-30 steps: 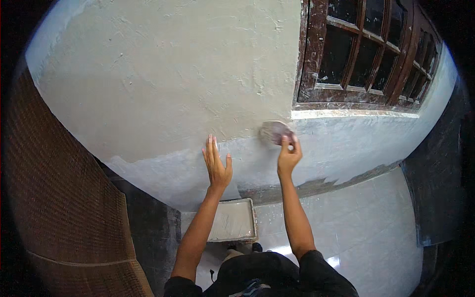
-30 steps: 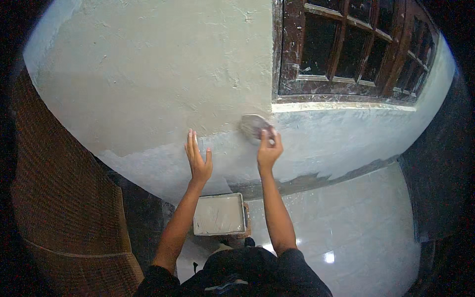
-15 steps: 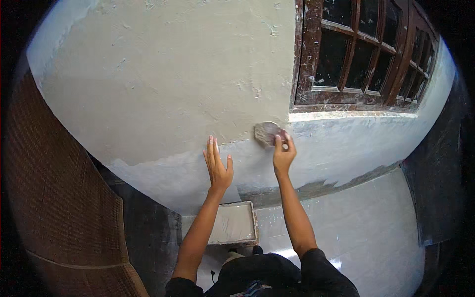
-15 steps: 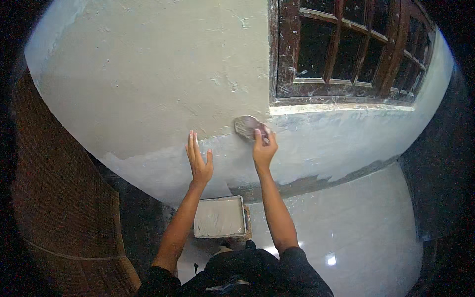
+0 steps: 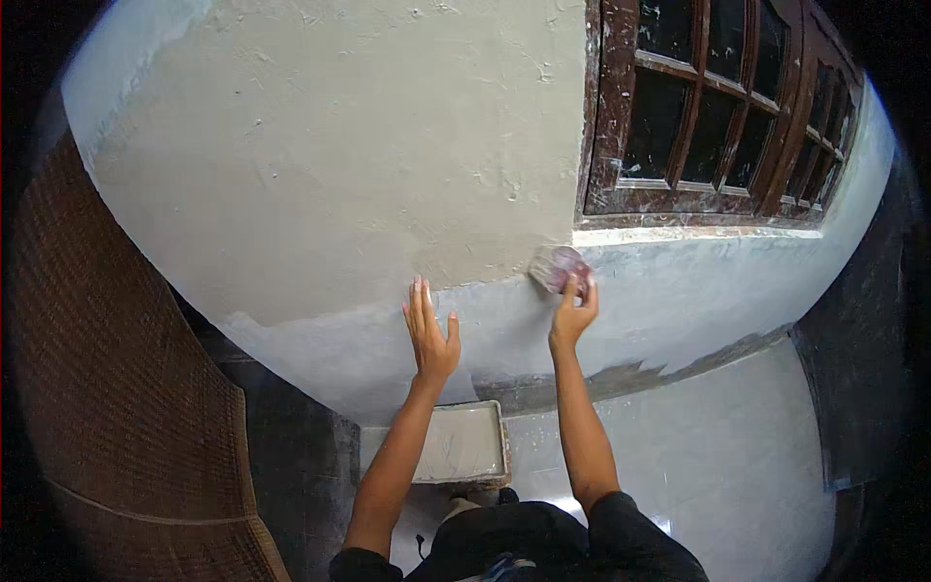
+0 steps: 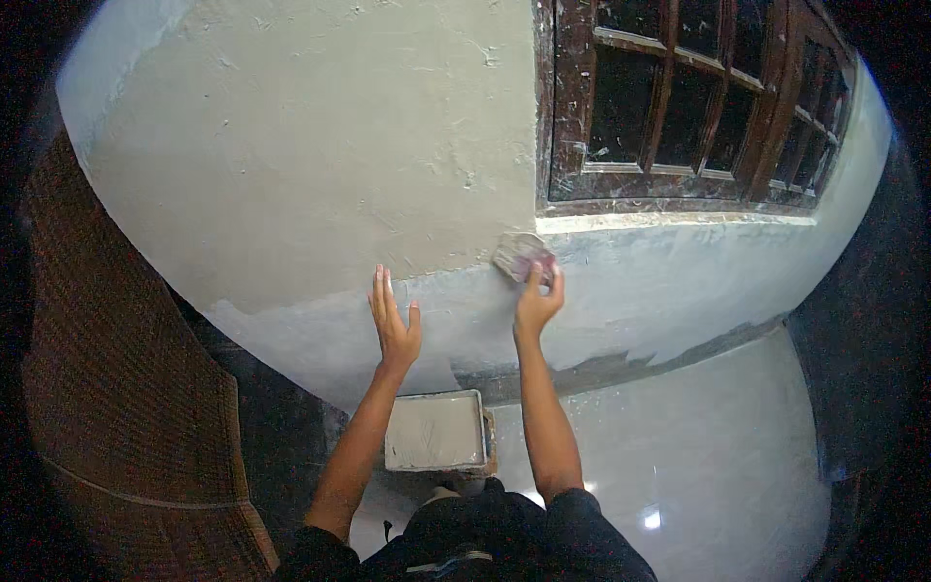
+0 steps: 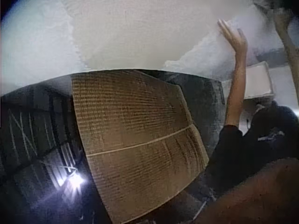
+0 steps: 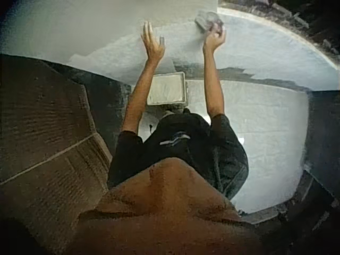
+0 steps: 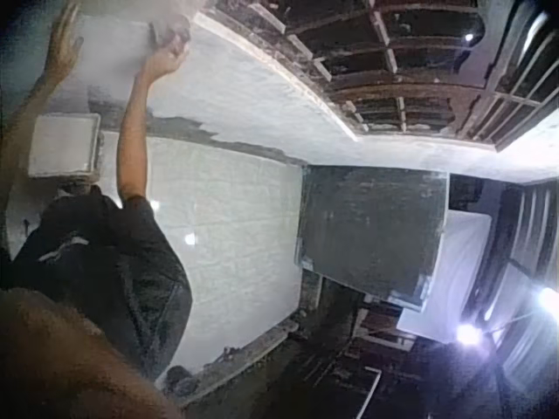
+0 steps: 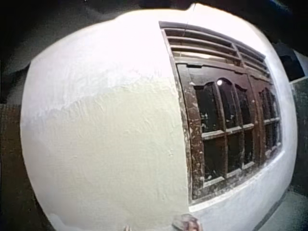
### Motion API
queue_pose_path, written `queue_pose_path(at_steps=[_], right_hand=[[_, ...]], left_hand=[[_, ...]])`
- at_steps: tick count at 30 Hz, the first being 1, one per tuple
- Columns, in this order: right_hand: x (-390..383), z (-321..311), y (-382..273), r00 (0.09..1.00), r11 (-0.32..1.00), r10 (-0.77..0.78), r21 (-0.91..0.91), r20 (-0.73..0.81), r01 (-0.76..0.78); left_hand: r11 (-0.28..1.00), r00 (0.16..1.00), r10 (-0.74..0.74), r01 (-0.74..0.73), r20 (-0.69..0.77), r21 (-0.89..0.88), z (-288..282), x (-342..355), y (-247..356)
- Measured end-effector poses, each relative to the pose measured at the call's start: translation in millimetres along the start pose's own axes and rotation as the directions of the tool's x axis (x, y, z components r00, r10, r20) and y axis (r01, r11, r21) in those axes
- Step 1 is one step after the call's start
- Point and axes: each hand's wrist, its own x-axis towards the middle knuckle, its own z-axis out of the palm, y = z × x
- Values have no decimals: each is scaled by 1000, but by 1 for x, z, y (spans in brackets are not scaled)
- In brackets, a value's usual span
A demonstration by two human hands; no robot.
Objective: The person applies wall filler from a bucket onto an interior wall, spreading it with a putty knife.
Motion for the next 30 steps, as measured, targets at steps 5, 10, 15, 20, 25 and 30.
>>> queue_pose_path(at_steps=[5,10,15,20,25,30], right_hand=[[-10,4,-11,996,970,32,244,-80,-11],[-6,8,-5,999,998,-23,59,29,21],[-8,0,-2,1000,988,11,153,28,-15],[-7,7,-4,989,971,147,194,-26,-140],[-3,-2,9,998,986,45,162,-41,-38],[-1,-1,2,993,964,106,251,-51,-90]], left_hand=[[1000,1000,-13,13,3,14,-4,0,-4],[1000,1000,13,-13,-11,1,-1,3,-1],[1000,1000,14,-14,5,12,0,1,-3],[1000,1000,0,0,12,10,-3,1,-2],[1000,1000,11,-11,12,-11,1,0,-1],[1000,1000,2,-2,25,-5,-1,-2,-3]])
